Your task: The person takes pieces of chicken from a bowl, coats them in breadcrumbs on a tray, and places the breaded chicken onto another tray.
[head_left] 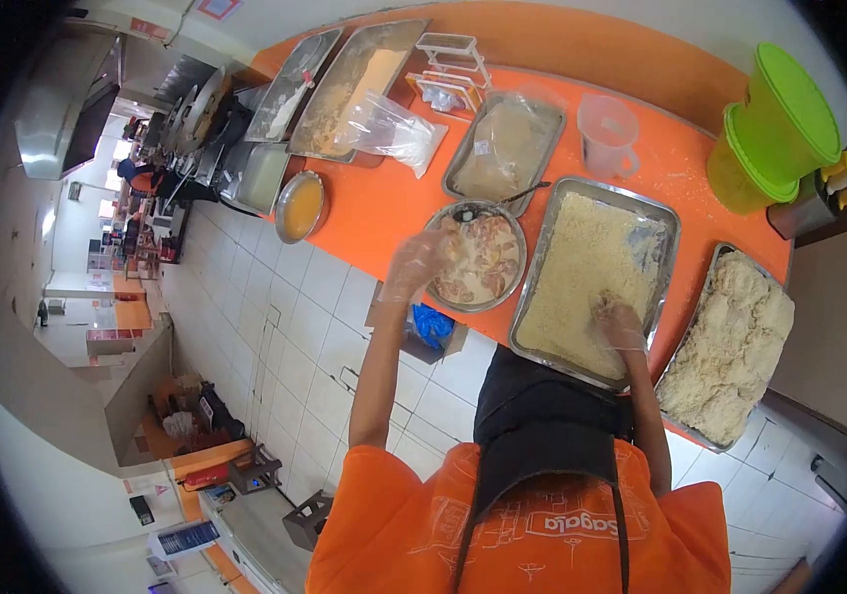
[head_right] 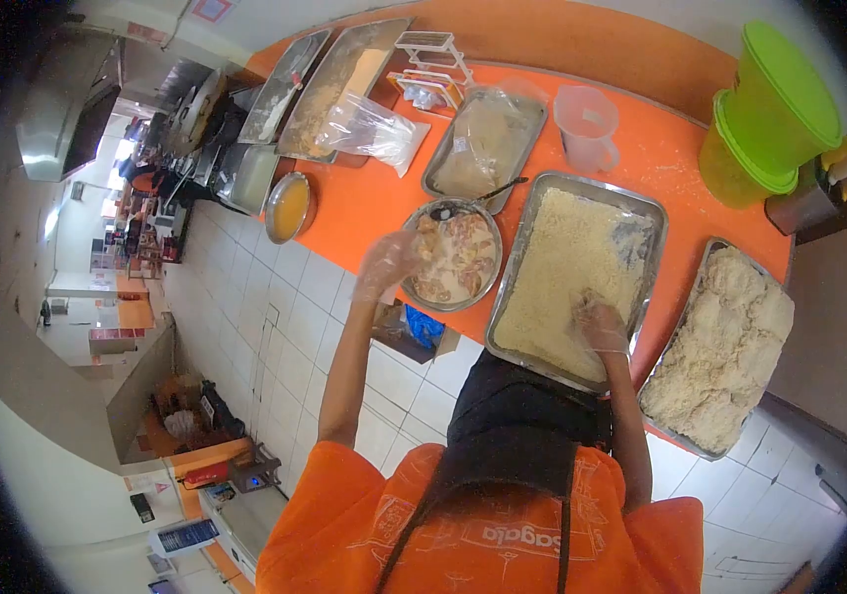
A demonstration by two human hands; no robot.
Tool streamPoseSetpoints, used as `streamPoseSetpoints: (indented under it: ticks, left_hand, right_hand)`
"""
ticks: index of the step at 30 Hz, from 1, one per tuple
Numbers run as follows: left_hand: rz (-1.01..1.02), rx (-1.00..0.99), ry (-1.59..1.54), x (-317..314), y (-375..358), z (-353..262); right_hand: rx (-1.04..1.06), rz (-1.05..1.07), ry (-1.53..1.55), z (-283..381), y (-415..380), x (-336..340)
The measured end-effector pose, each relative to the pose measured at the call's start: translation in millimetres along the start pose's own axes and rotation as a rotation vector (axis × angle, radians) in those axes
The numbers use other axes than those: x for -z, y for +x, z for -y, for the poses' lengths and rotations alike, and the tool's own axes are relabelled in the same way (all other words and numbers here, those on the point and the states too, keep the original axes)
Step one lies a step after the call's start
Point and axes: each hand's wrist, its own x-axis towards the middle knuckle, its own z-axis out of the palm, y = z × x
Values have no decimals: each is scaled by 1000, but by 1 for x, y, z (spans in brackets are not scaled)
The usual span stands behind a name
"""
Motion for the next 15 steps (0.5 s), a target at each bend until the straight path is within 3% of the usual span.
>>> streamPoseSetpoints:
  ticks: [3,6,9,15]
  left_hand:
    - [240,27,-236,-5,-7,-7]
    - [119,-4,-468,-12,-4,-3]
    - [116,42,-34,-66,16,68]
    - [237,-5,222,-84,38,43]
  right_hand:
    - [90,45,-163,-18,5,-13]
    - [134,-73,-24,-1,-3,0]
    - [191,-131,29,-17,1,-14]
    - [31,-12,-15,-9,4,-9]
